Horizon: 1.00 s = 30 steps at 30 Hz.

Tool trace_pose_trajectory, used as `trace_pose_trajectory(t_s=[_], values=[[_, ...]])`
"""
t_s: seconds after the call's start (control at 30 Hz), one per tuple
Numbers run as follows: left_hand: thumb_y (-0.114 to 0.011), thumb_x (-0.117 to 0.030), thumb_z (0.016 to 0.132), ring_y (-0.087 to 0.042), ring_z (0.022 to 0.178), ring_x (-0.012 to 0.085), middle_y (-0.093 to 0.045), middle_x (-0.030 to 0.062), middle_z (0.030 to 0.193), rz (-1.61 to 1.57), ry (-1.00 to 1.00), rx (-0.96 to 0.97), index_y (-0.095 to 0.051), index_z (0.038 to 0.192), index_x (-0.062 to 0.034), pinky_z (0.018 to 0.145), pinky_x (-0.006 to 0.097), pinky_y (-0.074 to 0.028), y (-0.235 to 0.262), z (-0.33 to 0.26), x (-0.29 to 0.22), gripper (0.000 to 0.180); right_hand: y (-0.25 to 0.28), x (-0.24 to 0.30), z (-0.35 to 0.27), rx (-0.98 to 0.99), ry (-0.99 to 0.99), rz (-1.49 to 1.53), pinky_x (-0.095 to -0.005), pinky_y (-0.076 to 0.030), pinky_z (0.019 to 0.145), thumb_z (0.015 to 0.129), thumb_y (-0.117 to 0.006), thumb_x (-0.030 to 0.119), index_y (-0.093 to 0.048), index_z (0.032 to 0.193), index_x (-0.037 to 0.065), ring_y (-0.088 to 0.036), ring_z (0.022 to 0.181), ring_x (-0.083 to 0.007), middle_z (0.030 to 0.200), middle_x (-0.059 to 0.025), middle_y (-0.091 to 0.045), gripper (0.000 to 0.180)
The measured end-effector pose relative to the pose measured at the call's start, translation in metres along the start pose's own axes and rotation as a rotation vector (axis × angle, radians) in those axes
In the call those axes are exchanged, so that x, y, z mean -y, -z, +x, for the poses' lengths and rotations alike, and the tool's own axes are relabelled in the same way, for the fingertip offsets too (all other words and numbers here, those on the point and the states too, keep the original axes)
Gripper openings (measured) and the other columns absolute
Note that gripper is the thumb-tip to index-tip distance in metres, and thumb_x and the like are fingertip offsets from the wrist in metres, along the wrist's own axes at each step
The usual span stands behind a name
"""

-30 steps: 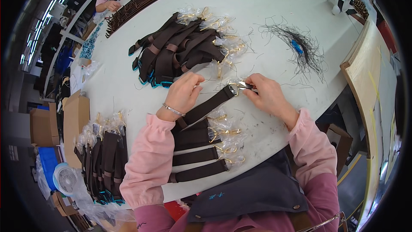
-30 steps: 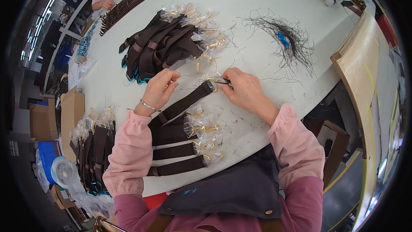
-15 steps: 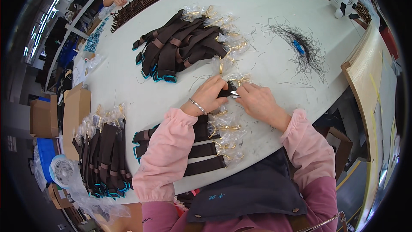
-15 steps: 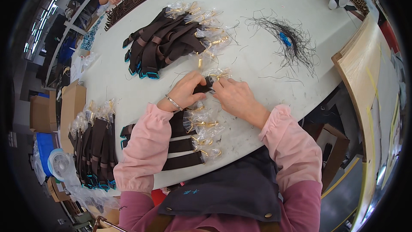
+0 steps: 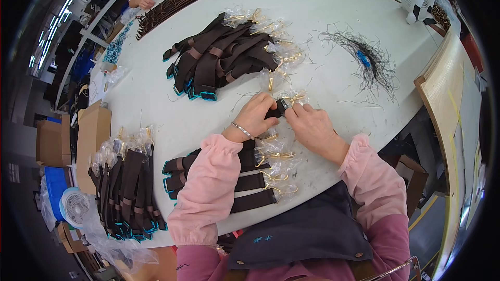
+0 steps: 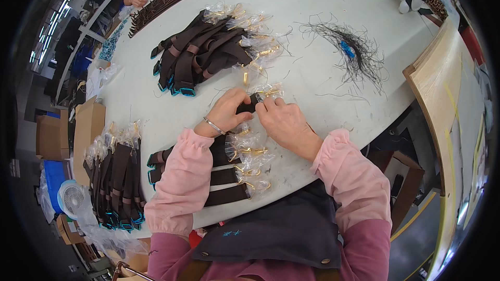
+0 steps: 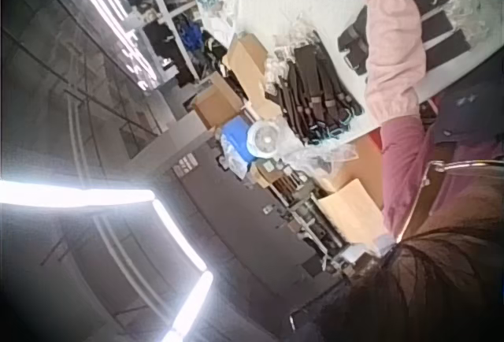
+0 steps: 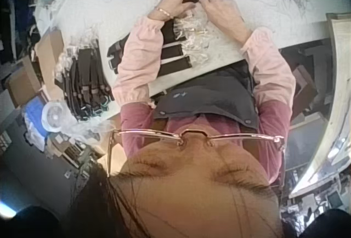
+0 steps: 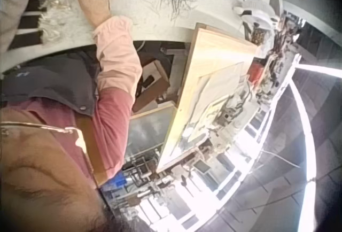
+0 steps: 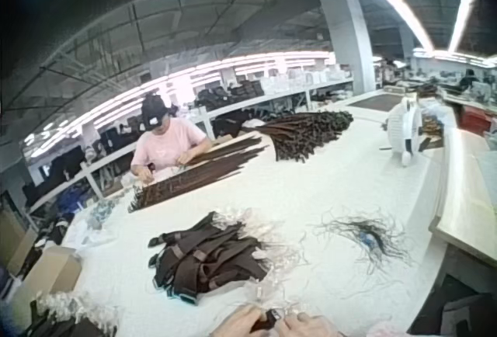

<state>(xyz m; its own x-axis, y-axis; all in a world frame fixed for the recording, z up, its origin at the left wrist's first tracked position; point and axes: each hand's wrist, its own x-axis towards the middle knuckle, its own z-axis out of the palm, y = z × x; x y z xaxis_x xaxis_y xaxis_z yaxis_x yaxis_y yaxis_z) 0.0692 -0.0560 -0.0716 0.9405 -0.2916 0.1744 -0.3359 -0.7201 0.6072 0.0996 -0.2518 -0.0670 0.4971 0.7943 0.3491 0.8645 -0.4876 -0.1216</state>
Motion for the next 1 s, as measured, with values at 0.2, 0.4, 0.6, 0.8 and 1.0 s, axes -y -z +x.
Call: trace_pose_trajectory(t_s=[0.2, 0.4, 0.6, 0.8, 1.0], values=[[-0.071, -0.01, 0.066, -0.05, 0.087, 0.0313, -0.051, 0.0127, 0.09, -0.006, 0.005, 0.012, -0.051, 0.089, -0.0027, 0.074, 0.036, -0.041, 0.0, 0.0, 0.0, 0.032, -0.002, 0.001, 0.001, 0.016, -0.058, 0.027, -0.032, -0.047, 0.047, 0.074, -0.061, 0.01, -0.052, 0.081, 0.006, -0.058, 0.067, -0.0194, 0.074, -0.0051, -0.052, 0.013], [-0.065, -0.008, 0.071, -0.053, 0.081, 0.0316, -0.054, 0.0139, 0.085, -0.001, -0.017, -0.008, -0.052, 0.09, -0.0017, 0.071, 0.038, -0.043, 0.002, 0.0, 0.001, 0.024, 0.002, -0.008, 0.002, -0.008, -0.229, 0.302, -0.0342, -0.048, 0.054, 0.075, -0.062, 0.011, -0.052, 0.084, 0.002, -0.062, 0.067, -0.0241, 0.077, -0.0103, -0.058, 0.016], [-0.05, -0.004, 0.081, -0.057, 0.067, 0.0374, -0.058, 0.0173, 0.073, 0.218, 0.059, -0.081, -0.049, 0.094, -0.0026, 0.058, 0.043, -0.044, 0.017, -0.014, -0.01, 0.013, 0.035, -0.016, 0.005, -0.097, -0.356, 0.787, -0.0294, -0.046, 0.056, 0.075, -0.068, 0.014, -0.058, 0.09, -0.001, -0.06, 0.064, -0.0209, 0.081, -0.0126, -0.062, 0.024], [-0.054, -0.001, 0.08, -0.058, 0.06, 0.0338, -0.06, 0.0146, 0.073, 0.229, -0.007, -0.238, -0.05, 0.095, -0.004, 0.052, 0.04, -0.045, 0.057, -0.043, -0.054, 0.016, 0.073, -0.016, 0.028, 0.035, -0.345, 1.147, -0.0221, -0.04, 0.054, 0.078, -0.067, 0.01, -0.059, 0.091, -0.002, -0.047, 0.06, -0.0071, 0.071, -0.0031, -0.058, 0.019], [-0.071, -0.004, 0.058, -0.059, 0.068, 0.0229, -0.059, 0.0053, 0.079, 0.248, -0.157, -0.318, -0.056, 0.086, -0.0085, 0.056, 0.032, -0.046, 0.085, -0.069, -0.077, 0.031, 0.087, -0.01, 0.043, 0.521, -0.034, 1.383, -0.0205, -0.038, 0.054, 0.08, -0.067, 0.01, -0.06, 0.092, -0.001, -0.047, 0.061, -0.0041, 0.073, 0.0001, -0.059, 0.018]])
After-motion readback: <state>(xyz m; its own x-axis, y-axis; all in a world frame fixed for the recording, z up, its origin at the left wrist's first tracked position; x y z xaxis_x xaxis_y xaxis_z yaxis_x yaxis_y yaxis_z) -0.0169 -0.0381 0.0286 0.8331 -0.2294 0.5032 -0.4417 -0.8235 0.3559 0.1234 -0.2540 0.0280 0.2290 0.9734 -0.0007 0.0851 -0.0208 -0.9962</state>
